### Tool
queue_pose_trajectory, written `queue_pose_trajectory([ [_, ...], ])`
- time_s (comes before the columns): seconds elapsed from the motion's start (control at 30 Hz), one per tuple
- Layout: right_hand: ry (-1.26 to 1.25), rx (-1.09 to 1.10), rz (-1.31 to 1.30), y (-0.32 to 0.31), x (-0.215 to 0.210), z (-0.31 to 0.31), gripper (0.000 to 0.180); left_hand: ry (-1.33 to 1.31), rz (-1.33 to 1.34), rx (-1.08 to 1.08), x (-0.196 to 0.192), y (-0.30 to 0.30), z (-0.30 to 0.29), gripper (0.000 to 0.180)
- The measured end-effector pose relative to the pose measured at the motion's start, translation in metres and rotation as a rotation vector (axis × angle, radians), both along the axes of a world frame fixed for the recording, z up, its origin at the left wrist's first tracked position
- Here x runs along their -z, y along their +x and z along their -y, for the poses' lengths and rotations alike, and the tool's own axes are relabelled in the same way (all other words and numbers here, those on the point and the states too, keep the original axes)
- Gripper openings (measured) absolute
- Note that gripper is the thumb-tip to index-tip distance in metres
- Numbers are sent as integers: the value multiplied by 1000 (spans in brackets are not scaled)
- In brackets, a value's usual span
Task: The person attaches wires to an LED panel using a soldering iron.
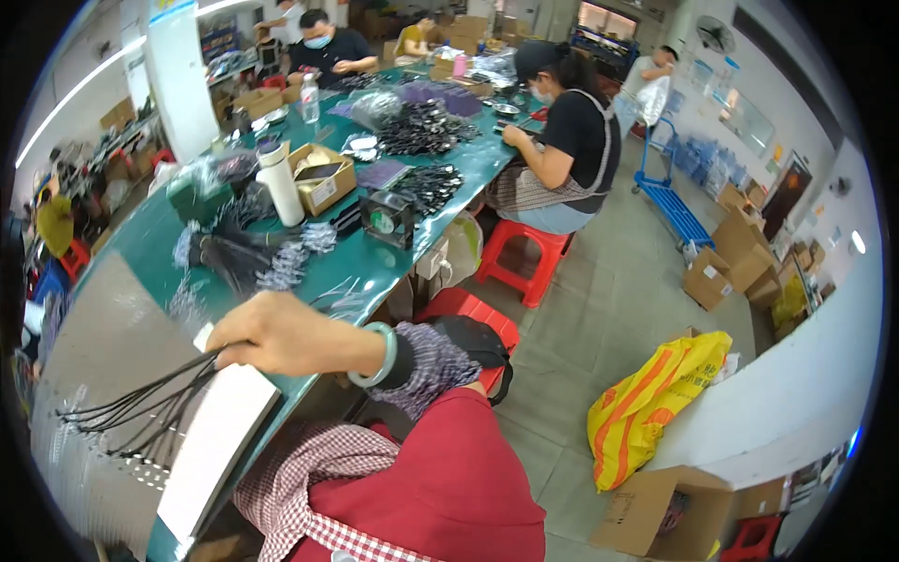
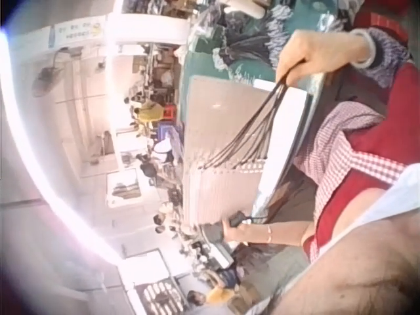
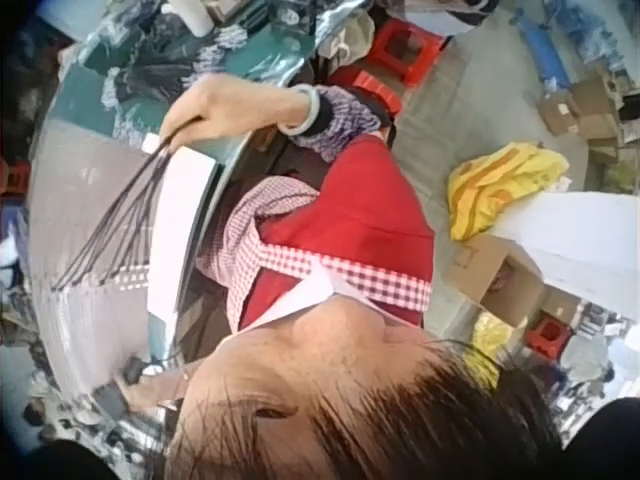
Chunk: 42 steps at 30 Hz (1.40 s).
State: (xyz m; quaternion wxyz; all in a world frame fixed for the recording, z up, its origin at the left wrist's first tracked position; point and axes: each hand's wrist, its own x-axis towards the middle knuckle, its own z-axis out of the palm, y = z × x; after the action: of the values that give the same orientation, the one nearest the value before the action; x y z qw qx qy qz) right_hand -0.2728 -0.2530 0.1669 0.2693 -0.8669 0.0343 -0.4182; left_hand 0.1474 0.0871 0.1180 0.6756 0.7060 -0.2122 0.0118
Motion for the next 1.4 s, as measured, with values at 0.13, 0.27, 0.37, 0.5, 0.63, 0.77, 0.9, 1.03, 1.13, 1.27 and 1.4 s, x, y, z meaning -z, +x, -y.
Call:
queue_pose_trajectory([
  [0.13,46,138,-149,14,9,29,16,-202,-414,46,25,10,-23,26],
  [0.27,105,274,-261,41,59,94,15,25,-186,-284,68,6,57,28],
  [0.37,-37,304,-341,77,97,125,15,45,-41,-391,114,23,42,35],
  [0.5,-89,369,-424,105,123,150,15,-51,-191,-467,113,-5,42,36],
  [0.63,-111,384,-401,115,125,157,15,-205,-187,-443,93,-44,41,37],
  [0.77,-131,440,-398,125,105,148,14,-252,-209,-331,74,-84,72,40],
  [0.9,-216,538,-463,122,79,139,14,-455,-416,24,91,-103,91,41],
  [1.03,-334,629,-824,87,86,157,21,-508,-543,20,117,-111,98,47],
  [1.13,-248,472,-616,88,74,135,27,-561,-538,-27,121,-116,99,47],
  [1.27,-23,79,-426,173,64,69,23,-572,-537,-49,119,-125,100,50],
  [1.4,-3,-169,-464,253,108,25,13,-561,-513,-130,117,-134,102,52],
])
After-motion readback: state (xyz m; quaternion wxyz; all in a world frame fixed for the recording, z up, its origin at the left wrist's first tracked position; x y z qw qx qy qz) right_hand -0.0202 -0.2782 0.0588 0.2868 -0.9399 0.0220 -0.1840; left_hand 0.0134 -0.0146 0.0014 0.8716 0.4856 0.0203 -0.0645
